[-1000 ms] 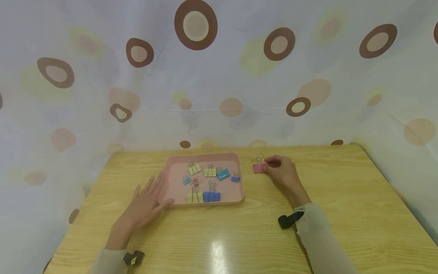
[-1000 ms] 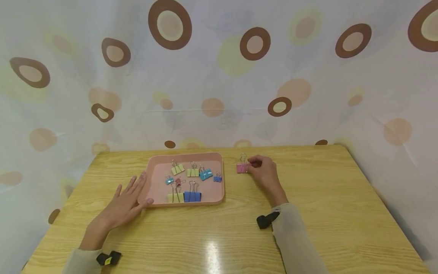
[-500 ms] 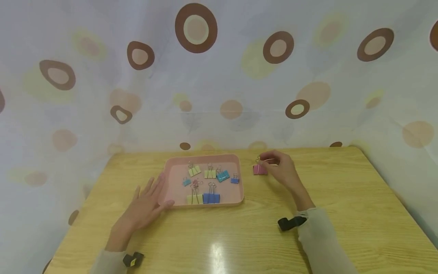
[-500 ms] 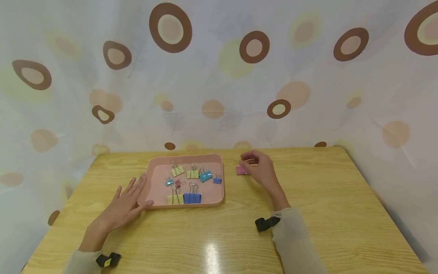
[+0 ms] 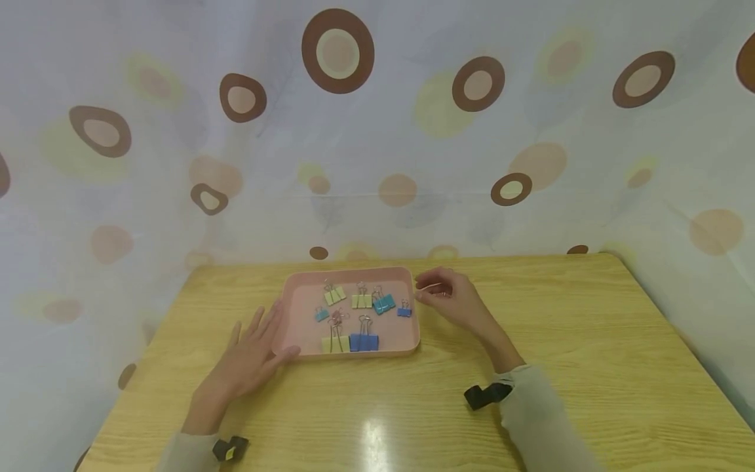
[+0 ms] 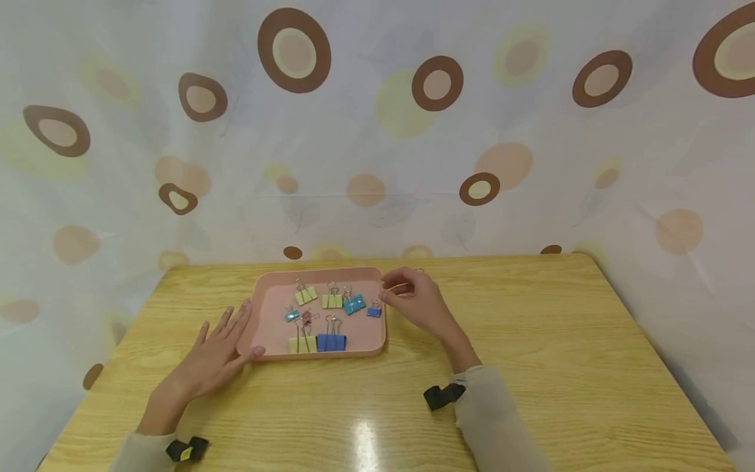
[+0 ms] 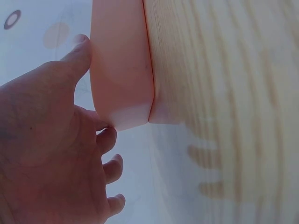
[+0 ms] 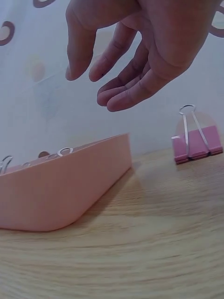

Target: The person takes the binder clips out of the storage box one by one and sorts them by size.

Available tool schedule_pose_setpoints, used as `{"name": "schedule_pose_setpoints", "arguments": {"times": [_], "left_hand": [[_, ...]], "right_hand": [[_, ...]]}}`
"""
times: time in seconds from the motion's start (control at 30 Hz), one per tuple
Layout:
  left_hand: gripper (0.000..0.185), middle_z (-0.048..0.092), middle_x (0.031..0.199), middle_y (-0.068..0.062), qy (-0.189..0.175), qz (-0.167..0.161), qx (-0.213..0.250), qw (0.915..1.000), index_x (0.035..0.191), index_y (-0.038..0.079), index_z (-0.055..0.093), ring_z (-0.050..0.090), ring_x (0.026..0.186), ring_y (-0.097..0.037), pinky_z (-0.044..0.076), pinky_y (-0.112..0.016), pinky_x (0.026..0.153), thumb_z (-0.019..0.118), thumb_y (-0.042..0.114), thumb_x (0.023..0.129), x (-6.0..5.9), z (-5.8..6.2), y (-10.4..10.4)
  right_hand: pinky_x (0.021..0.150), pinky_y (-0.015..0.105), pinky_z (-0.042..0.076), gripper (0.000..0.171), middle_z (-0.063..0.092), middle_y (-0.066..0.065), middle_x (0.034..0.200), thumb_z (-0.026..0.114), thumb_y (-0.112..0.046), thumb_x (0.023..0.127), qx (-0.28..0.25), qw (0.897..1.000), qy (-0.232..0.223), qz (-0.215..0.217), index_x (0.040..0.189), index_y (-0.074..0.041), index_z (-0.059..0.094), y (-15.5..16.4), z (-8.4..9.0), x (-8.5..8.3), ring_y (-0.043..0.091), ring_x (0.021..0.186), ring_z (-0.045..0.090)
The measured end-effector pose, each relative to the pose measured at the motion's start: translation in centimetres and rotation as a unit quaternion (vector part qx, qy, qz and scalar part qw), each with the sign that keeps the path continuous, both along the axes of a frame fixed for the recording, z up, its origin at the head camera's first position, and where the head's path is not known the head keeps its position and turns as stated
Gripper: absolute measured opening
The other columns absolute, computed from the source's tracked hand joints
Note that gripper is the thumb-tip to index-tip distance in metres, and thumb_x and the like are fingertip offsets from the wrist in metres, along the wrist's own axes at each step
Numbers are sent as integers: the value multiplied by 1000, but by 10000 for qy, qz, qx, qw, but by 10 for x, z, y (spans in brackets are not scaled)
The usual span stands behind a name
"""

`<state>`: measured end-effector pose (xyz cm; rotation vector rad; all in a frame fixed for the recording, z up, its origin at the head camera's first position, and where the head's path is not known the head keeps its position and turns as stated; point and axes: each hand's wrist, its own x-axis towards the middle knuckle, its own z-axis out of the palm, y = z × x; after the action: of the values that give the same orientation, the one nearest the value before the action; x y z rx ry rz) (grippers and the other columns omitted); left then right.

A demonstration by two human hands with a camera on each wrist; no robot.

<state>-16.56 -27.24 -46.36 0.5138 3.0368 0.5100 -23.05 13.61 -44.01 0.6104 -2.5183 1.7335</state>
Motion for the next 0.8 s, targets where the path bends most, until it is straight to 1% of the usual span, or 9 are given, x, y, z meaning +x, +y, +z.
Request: {"name": "schedule_pose_setpoints", "arguments": {"times": [0.13, 0.2, 0.3, 0.43, 0.57, 0.63, 0.8], "left_hand": [[85, 17, 170, -15, 22, -10, -42, 10000, 163, 0, 20, 12, 154, -46, 6, -72, 118, 49, 55, 104, 0, 0, 0], [85, 17, 170, -16, 29, -10, -47, 10000, 162, 0, 20, 12, 154, -46, 6, -72, 118, 49, 55, 104, 0, 0, 0], [85, 17, 169, -16, 23, -11, -49, 10000, 162, 0, 20, 12, 154, -46, 6, -72, 118, 49, 55, 104, 0, 0, 0], [85, 17, 169, -16, 27, -10, -69, 10000, 163, 0, 20, 11, 154, -45, 6, -72, 118, 48, 55, 105, 0, -1, 0], [84, 17, 169, -16, 32, 1, -98, 9999, 162, 0, 20, 11, 154, -45, 6, -72, 118, 48, 55, 105, 1, 0, 1], [84, 17, 170, -16, 18, 12, -103, 9999, 163, 1, 20, 11, 154, -45, 6, -72, 118, 48, 55, 105, 1, 0, 2], [85, 16, 170, -16, -36, 34, -79, 10000, 163, 1, 19, 11, 154, -45, 6, -72, 118, 48, 55, 105, 1, 2, 2]], "right_hand": [[91, 37, 58, 30, 67, 21, 119, 73, -10, 95, -99, 9994, -99, 309, 123, 0, 66, -14, 0, 6, 33, 107, 68], [91, 40, 59, 32, 66, 23, 119, 74, -9, 95, -107, 9990, -130, 410, 124, 1, 65, -21, -1, 9, 33, 107, 68], [92, 42, 58, 35, 66, 24, 119, 76, -9, 93, -76, 9984, -221, 513, 124, 3, 64, -32, -3, 13, 33, 106, 68], [92, 41, 59, 39, 66, 25, 117, 77, -8, 92, 26, 9974, -353, 621, 125, 6, 62, -46, -7, 18, 34, 104, 69], [92, 44, 58, 42, 65, 27, 116, 77, -5, 91, 101, 9963, -387, 756, 127, 8, 59, -57, -10, 20, 37, 104, 69], [93, 46, 57, 42, 65, 26, 117, 77, -4, 92, 205, 9959, -418, 771, 127, 8, 58, -62, -12, 21, 37, 105, 68], [94, 45, 56, 39, 65, 20, 117, 74, -4, 91, 669, 9944, -424, 694, 127, 6, 61, -73, -17, 22, 34, 107, 66]]}}
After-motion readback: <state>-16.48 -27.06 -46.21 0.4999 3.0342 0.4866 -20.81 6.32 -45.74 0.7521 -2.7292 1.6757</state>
